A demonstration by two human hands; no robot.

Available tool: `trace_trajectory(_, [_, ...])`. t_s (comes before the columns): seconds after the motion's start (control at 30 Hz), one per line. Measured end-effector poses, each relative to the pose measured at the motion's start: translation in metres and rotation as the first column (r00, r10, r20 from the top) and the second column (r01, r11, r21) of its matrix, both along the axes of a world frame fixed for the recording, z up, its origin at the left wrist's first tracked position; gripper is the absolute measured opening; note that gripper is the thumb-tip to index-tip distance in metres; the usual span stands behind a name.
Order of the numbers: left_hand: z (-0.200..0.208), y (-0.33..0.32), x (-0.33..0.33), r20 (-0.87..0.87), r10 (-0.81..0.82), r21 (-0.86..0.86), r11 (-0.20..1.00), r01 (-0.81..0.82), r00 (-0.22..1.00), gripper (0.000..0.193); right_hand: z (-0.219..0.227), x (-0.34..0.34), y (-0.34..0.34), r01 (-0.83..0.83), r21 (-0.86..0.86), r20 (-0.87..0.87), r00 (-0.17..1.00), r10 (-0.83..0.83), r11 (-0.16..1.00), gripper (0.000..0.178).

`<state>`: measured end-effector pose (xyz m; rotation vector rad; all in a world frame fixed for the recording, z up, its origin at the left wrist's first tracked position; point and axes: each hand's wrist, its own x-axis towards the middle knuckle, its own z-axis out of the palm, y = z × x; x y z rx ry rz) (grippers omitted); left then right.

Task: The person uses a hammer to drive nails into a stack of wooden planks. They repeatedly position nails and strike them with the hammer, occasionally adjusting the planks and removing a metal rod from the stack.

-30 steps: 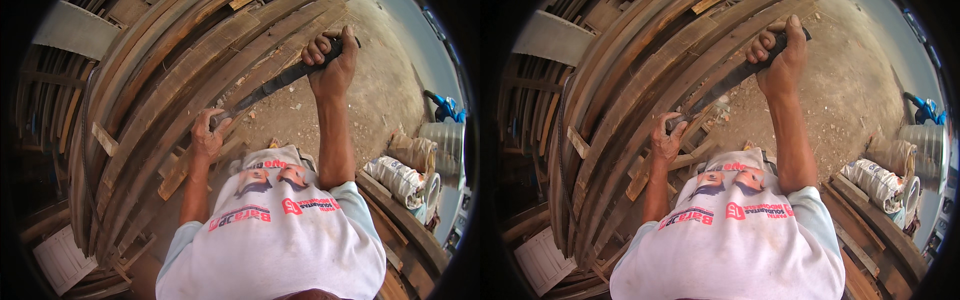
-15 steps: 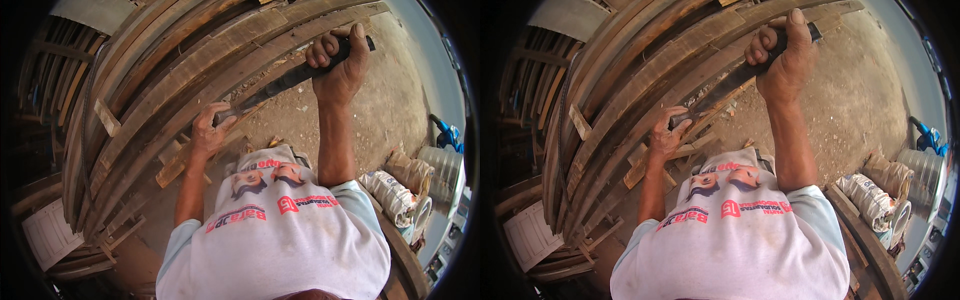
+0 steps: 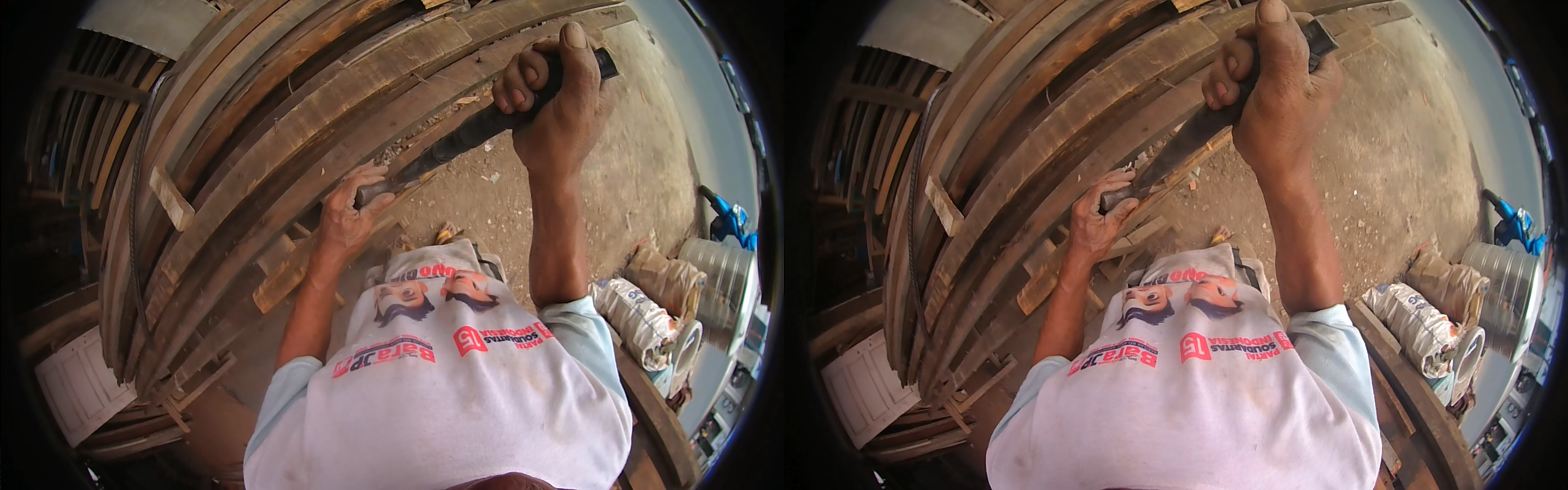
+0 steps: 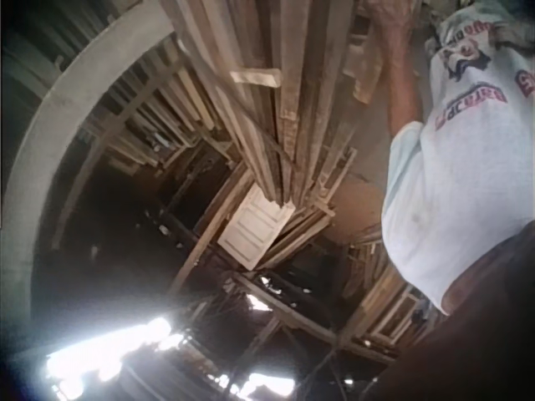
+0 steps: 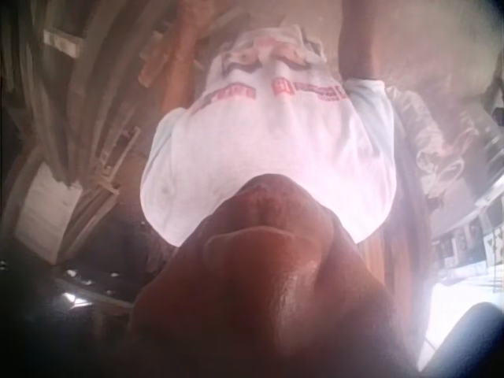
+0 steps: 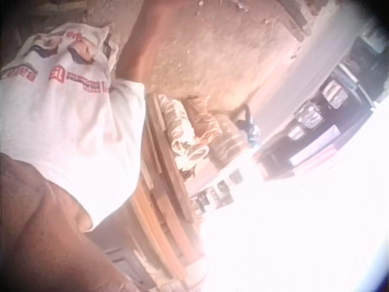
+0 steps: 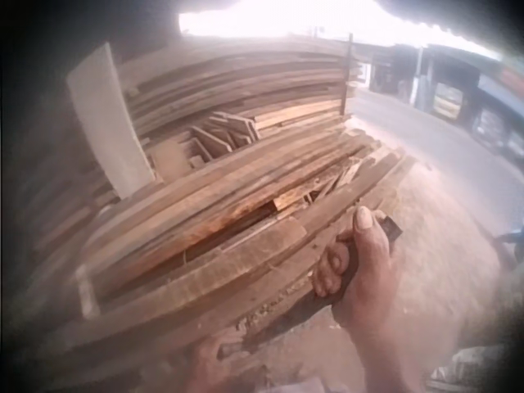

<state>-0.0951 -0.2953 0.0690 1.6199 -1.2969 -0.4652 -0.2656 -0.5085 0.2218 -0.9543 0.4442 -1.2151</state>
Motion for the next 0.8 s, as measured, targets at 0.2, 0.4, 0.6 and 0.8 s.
trace_trajectory(0.2, [0.004,0.001,-0.005,0.011,-0.036,-0.063,0.997,0.037,0.999,0.032,-0.027,-0.027,-0.024,-0.024,0.093,0.168,0.986,0.008,0.995,0.046])
trace_trajectory(0.4, [-0.006,0.008,0.001,0.053,0.027,0.032,0.999,-0.029,0.998,0.031,-0.004,0.009,-0.005,0.038,-0.026,0.000,0.999,-0.038,0.999,0.036])
trace_trajectory(0.6, [0.004,0.002,-0.009,-0.006,-0.025,-0.017,1.000,0.025,1.000,0.029,0.002,-0.019,-0.005,-0.033,0.070,0.142,0.990,0.023,0.997,0.039])
trace_trajectory(0.8, [-0.001,0.011,0.000,0.108,-0.043,-0.034,0.998,0.047,0.993,0.028,0.004,-0.002,0.015,0.004,-0.106,0.016,1.000,-0.002,0.994,0.037])
